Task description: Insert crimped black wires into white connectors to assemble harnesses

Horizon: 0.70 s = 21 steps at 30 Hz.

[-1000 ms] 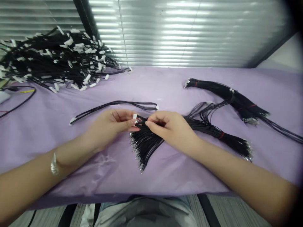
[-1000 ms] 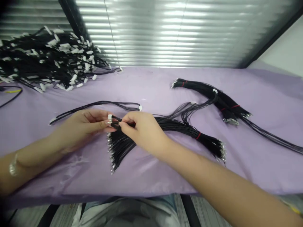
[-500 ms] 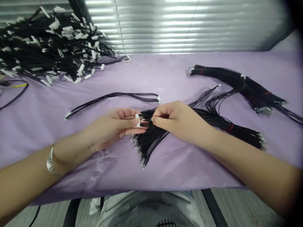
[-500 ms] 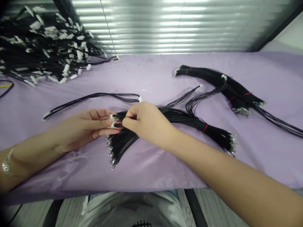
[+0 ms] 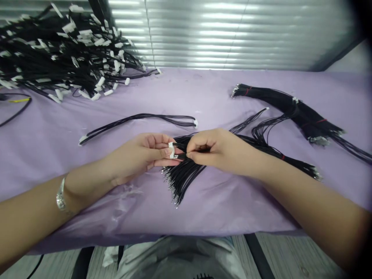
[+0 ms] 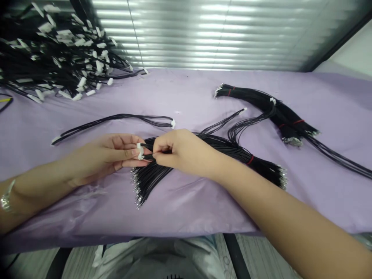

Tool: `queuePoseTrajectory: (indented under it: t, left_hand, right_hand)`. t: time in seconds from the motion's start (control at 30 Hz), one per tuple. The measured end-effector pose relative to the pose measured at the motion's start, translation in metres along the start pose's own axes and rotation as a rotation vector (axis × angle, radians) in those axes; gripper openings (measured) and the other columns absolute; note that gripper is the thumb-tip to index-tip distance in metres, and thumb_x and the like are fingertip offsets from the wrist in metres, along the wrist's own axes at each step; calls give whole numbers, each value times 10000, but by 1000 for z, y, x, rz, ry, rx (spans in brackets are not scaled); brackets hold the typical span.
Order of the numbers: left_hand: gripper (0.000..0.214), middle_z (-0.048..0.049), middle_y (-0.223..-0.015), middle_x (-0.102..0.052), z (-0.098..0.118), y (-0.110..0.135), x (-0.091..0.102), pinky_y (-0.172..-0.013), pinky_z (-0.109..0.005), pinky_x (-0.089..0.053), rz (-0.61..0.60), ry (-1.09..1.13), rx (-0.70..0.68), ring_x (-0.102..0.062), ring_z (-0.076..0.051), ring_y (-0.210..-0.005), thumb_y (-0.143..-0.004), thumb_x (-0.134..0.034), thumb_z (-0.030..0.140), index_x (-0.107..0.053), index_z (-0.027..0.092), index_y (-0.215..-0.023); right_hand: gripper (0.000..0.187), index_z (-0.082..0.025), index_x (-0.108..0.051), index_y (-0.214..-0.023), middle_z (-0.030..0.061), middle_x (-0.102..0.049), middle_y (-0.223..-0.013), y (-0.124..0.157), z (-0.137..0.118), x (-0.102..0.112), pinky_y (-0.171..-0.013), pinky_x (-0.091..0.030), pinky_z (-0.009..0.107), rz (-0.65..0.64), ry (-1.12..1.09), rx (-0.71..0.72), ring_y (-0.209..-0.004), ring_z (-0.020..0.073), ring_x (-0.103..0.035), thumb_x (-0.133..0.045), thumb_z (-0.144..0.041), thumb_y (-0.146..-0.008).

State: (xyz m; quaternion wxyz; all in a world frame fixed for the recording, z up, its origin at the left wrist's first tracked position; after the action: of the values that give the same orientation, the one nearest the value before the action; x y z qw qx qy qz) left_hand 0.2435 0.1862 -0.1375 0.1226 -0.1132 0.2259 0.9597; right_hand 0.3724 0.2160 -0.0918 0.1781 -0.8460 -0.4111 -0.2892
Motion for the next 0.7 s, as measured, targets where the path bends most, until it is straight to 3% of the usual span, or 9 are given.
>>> queuePoseTrajectory:
  t: [0.13,0.5,0.7]
  left_hand:
    - [84,-50,-847,-696,2,-1,-2,-824,-248,-553,-22,33,-1,-694,-150,-813,-779,-645,60,-642,100,-853]
    - [71,-55,-842,-709,2,1,-3,-803,-244,-561,-24,55,-17,-701,-152,-796,-793,-640,80,-651,109,-857]
    - [96,-45,-843,-709,2,1,1,-803,-240,-566,3,26,-25,-701,-154,-804,-790,-642,76,-643,119,-877]
  right_hand:
    - [134,-147,-658,-754,-5,-629,-771,0,-8,7,-691,-410,215,113,-11,17,-738,82,-549,-552,-171,-831]
    - [147,-162,-645,-760,-14,-597,-721,1,-2,0,-627,-386,232,43,-205,-111,-669,90,-510,-539,-228,-838]
    - [124,-150,-628,-759,-13,-579,-698,1,-1,0,-597,-376,230,77,-74,-140,-634,87,-495,-532,-193,-824]
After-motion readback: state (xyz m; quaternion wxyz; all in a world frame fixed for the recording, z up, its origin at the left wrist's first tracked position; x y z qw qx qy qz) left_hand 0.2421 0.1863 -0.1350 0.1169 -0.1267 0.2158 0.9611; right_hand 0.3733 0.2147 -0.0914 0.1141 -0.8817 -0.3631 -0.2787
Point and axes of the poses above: each hand's wrist, its own y-axis away from the middle knuckle, its own x-axis out of the back of the hand, z = x × y, the point moved 7 cm from there along -y, towards the middle knuckle
